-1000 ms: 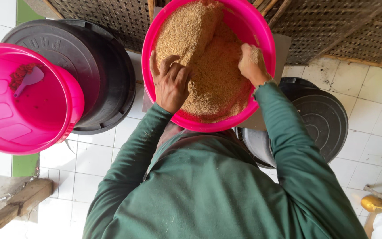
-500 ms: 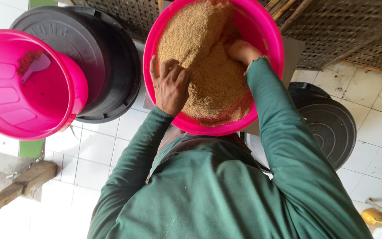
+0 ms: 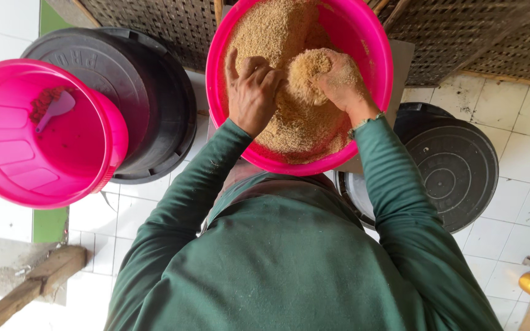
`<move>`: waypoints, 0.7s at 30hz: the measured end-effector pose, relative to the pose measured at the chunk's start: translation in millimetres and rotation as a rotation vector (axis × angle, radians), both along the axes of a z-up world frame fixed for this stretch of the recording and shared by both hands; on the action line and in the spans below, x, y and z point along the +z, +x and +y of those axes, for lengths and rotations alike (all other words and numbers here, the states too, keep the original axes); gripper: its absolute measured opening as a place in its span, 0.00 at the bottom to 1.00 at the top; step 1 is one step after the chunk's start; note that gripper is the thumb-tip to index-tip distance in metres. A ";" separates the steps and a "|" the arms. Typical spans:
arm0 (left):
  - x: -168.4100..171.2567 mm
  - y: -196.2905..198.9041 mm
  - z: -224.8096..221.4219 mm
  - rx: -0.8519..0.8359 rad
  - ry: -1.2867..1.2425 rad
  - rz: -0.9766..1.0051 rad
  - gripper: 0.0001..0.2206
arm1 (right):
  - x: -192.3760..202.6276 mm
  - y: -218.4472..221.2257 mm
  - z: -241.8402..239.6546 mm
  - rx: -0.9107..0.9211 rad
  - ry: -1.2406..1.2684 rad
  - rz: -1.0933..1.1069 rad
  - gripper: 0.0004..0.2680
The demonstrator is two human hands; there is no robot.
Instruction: The person mixes a large bowl of brown granular material by hand, occasionally picking through it and moving a pink bucket aside.
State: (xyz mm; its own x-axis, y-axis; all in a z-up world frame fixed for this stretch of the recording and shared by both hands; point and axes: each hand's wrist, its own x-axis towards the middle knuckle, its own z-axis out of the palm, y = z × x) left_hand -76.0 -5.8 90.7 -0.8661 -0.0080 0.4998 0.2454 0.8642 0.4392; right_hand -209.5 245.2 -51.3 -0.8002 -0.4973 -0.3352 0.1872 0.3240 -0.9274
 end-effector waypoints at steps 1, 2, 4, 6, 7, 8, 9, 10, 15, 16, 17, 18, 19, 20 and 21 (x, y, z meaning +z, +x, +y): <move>-2.8 -3.4 -1.4 -0.016 -0.023 0.007 0.04 | 14.9 3.5 -6.0 0.024 0.100 0.153 0.27; -6.6 -6.1 -2.3 -0.028 -0.046 0.013 0.04 | 32.4 6.9 -11.6 0.052 0.201 0.303 0.24; -14.7 -10.4 -4.1 -0.057 -0.068 0.031 0.05 | 66.8 19.6 -25.1 0.076 0.333 0.476 0.21; -21.5 -14.3 -6.2 -0.094 -0.066 0.057 0.07 | 97.6 30.8 -38.0 0.067 0.395 0.522 0.20; -24.1 -14.7 -8.4 -0.101 -0.098 0.066 0.05 | 110.4 36.3 -43.5 0.088 0.559 0.439 0.19; -26.2 -14.7 -10.1 -0.107 -0.131 0.074 0.04 | 120.7 41.0 -47.2 0.105 0.681 0.371 0.18; -27.9 -14.8 -11.6 -0.114 -0.163 0.082 0.03 | 128.0 46.2 -49.5 0.116 0.746 0.346 0.17; -29.0 -15.2 -13.1 -0.121 -0.178 0.078 0.03 | 132.0 50.6 -52.4 0.115 0.684 0.525 0.16; -31.5 -17.2 -16.4 -0.177 -0.195 0.068 0.05 | 143.3 69.2 -59.2 0.036 0.361 0.655 0.09; -31.7 -16.9 -15.9 -0.196 -0.191 0.032 0.06 | 145.0 72.6 -60.0 0.036 0.442 0.564 0.07; -31.7 -18.8 -15.6 -0.216 -0.187 -0.004 0.07 | 145.3 75.0 -60.3 0.035 0.521 0.471 0.06; -31.7 -22.3 -16.1 -0.234 -0.185 -0.031 0.08 | 144.1 74.2 -60.4 0.033 0.598 0.385 0.06; -32.2 -22.9 -17.3 -0.255 -0.199 -0.030 0.04 | 141.2 74.7 -57.7 0.020 0.520 0.483 0.07; -33.5 -17.1 -18.1 -0.278 -0.210 -0.039 0.04 | 136.2 81.5 -51.4 0.012 0.442 0.569 0.08; -35.0 -11.6 -17.4 -0.300 -0.222 -0.049 0.08 | 129.7 87.6 -44.0 0.003 0.363 0.654 0.10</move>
